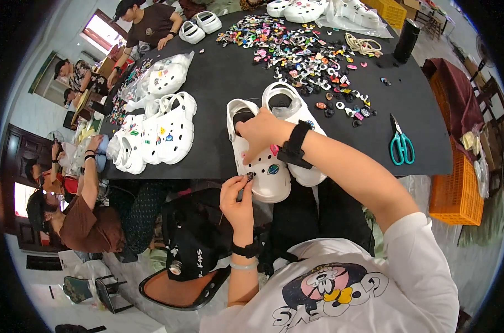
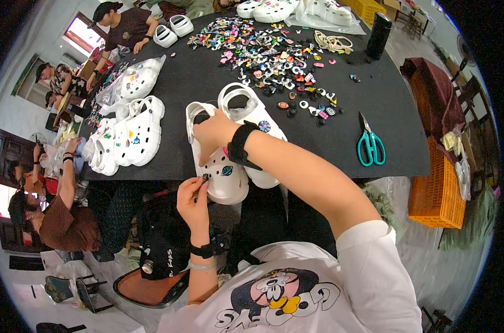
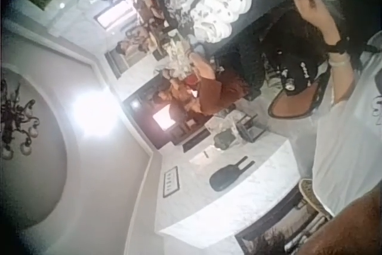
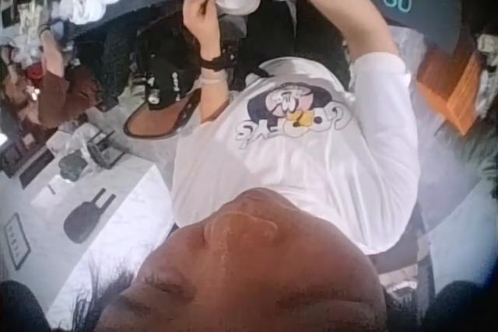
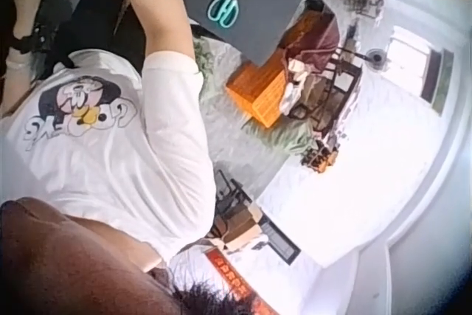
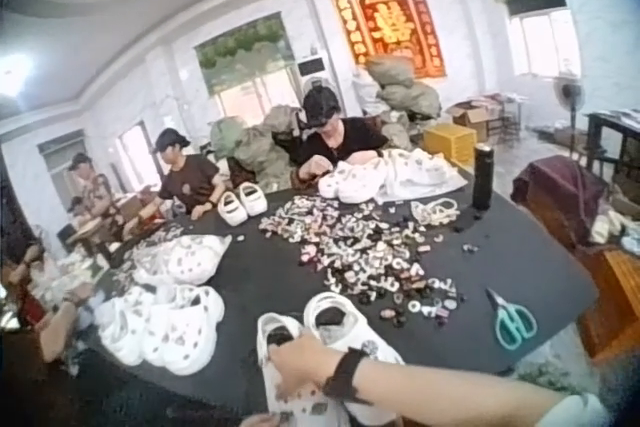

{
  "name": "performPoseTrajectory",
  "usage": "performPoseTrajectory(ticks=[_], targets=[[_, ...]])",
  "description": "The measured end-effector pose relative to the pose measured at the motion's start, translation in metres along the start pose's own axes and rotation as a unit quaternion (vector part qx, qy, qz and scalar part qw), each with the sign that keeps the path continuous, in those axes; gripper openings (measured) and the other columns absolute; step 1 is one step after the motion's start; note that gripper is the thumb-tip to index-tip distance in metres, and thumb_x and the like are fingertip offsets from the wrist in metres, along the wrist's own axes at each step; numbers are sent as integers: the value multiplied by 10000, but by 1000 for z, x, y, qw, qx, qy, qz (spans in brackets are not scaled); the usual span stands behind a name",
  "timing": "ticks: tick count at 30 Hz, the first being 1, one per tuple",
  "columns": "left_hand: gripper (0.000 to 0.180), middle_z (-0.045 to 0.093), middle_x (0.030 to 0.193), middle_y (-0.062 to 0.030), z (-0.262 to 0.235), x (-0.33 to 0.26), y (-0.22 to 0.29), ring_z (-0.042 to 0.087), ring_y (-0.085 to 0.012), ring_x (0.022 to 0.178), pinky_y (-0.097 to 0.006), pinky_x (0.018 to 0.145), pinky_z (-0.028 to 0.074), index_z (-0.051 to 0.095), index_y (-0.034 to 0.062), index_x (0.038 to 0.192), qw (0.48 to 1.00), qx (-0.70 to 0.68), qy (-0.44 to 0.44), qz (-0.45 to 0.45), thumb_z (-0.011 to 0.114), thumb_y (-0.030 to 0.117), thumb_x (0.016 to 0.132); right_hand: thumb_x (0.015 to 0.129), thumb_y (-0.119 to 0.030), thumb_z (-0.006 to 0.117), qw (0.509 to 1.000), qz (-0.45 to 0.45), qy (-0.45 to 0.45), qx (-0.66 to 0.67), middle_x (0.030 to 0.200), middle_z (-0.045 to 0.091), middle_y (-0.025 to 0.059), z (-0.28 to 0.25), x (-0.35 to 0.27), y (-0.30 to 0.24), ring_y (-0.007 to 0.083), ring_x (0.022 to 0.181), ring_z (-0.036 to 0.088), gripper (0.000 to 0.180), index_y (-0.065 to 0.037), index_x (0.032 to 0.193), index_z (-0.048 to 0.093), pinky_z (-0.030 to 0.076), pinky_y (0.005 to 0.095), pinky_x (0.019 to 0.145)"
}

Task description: Decorate white foam clogs by inserting small plastic charms into the ventilation holes.

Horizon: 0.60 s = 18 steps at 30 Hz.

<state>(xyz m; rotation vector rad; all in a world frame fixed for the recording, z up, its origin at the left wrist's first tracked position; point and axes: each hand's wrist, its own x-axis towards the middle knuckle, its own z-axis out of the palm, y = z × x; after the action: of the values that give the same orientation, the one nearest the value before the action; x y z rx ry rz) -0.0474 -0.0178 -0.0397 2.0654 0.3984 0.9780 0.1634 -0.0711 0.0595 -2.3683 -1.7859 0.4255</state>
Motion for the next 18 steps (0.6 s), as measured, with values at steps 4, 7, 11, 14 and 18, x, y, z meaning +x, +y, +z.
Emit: performPoseTrajectory(ticks=[4, 7, 11, 14, 18], targets=[[119, 634, 1093, -100, 3, 3, 1, 647, -152, 949, -264, 825, 546, 683, -50, 978, 1000, 11, 15, -6, 703, -63, 861, 668, -552, 776, 995, 19, -16, 99, 884, 738, 94, 2, 10, 14, 293, 822, 713, 621, -42, 1014, 704, 424, 395, 890], [104, 650, 1077, -101, 0, 11, 10, 648, -154, 931, -268, 822, 540, 695, -51, 965, 999, 12, 34, -23, 709, -45, 862, 692, -530, 764, 982, 42, -32, 182, 930, 740, 104, -2, 13, 19, 293, 853, 711, 625, -36, 1069, 700, 437, 367, 901], [113, 675, 1030, -110, -6, 28, 26, 655, -180, 900, -296, 812, 524, 709, -47, 944, 995, 87, -21, 49, 733, -14, 839, 716, -507, 756, 986, 37, -10, 162, 1038, 729, 130, 4, 14, 18, 283, 943, 703, 639, -26, 1129, 677, 459, 346, 902], [130, 679, 995, -111, -7, 32, 33, 654, -188, 882, -302, 809, 512, 711, -37, 934, 992, 103, -48, 63, 751, -11, 813, 705, -515, 770, 987, 30, -15, 159, 1057, 723, 145, 6, 15, 21, 288, 954, 699, 666, -27, 1147, 670, 443, 351, 915], [124, 686, 953, -107, -11, 38, 29, 656, -188, 873, -300, 804, 510, 698, -35, 888, 996, 16, -74, -36, 760, -37, 780, 706, -506, 778, 985, 10, -7, 172, 966, 734, 138, 6, 12, 20, 302, 873, 707, 622, -26, 1092, 694, 425, 371, 900]])
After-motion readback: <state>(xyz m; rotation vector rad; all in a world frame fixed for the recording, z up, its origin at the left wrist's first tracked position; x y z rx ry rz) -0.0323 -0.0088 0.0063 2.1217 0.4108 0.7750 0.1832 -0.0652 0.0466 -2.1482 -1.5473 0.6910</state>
